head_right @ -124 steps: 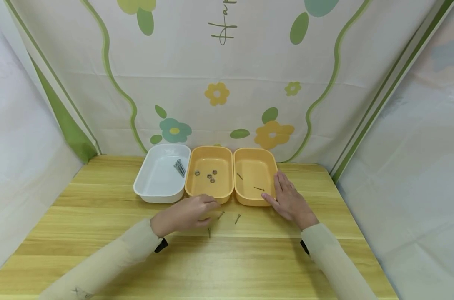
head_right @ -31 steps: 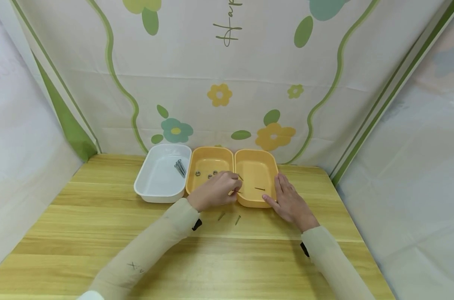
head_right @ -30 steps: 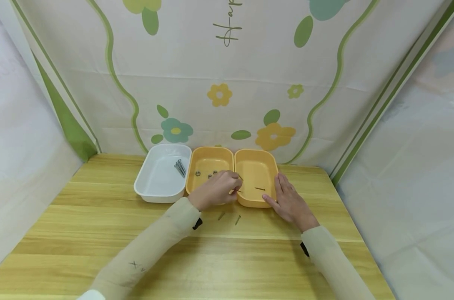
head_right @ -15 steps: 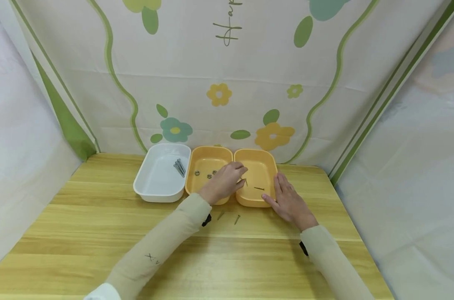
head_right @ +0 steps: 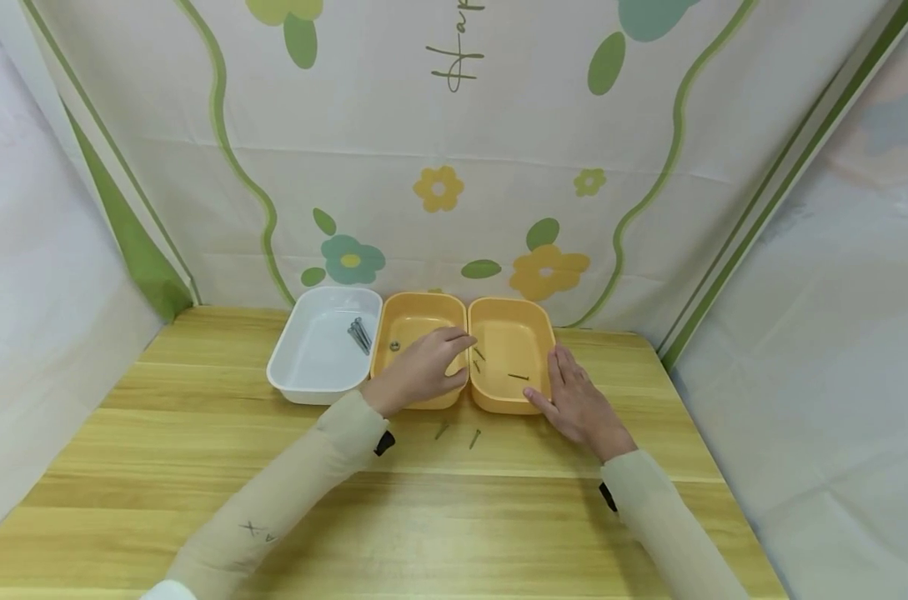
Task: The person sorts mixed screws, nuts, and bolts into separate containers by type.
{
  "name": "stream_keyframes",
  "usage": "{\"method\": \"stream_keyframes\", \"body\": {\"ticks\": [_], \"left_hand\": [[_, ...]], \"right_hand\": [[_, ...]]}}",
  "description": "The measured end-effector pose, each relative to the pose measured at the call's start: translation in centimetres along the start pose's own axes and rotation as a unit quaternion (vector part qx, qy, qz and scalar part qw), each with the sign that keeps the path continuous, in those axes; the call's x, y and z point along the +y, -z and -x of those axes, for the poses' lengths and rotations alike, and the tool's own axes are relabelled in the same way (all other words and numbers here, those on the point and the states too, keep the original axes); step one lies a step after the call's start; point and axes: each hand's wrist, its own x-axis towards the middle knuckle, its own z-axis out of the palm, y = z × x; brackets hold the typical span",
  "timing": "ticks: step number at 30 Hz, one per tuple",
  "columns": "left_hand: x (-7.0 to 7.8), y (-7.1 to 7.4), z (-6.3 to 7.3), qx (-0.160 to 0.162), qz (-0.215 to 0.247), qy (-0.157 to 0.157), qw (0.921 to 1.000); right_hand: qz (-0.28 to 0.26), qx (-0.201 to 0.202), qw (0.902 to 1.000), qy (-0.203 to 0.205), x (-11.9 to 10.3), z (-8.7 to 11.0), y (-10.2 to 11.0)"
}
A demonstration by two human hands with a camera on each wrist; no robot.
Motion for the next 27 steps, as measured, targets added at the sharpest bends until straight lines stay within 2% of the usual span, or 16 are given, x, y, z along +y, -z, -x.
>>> {"method": "stream_keyframes", "body": {"ticks": [9,17,21,27], "left_hand": [[0.1,0.8,3.4,-0.029,-0.029,-0.029,0.9987],[0.6,-0.6,6.3,-0.027,-0.015,-0.073,0.9968],[0.8,-1.5,7.3,-0.041,-0.004,-0.076,0.9963],[0.9,-3.2,8.2,-0.066,0.035,-0.049,0.996]], "right_hand": [[-0.002,-0.001,1.0,-0.002,0.0,0.1,0.0],[0.004,-0.001,1.0,-0.002,0.0,0.1,0.1],[0.004,-0.002,1.0,-0.002,0.1,0.0,0.0],[0.002,-0.003,1.0,-0.002,0.1,0.0,-0.1]]}}
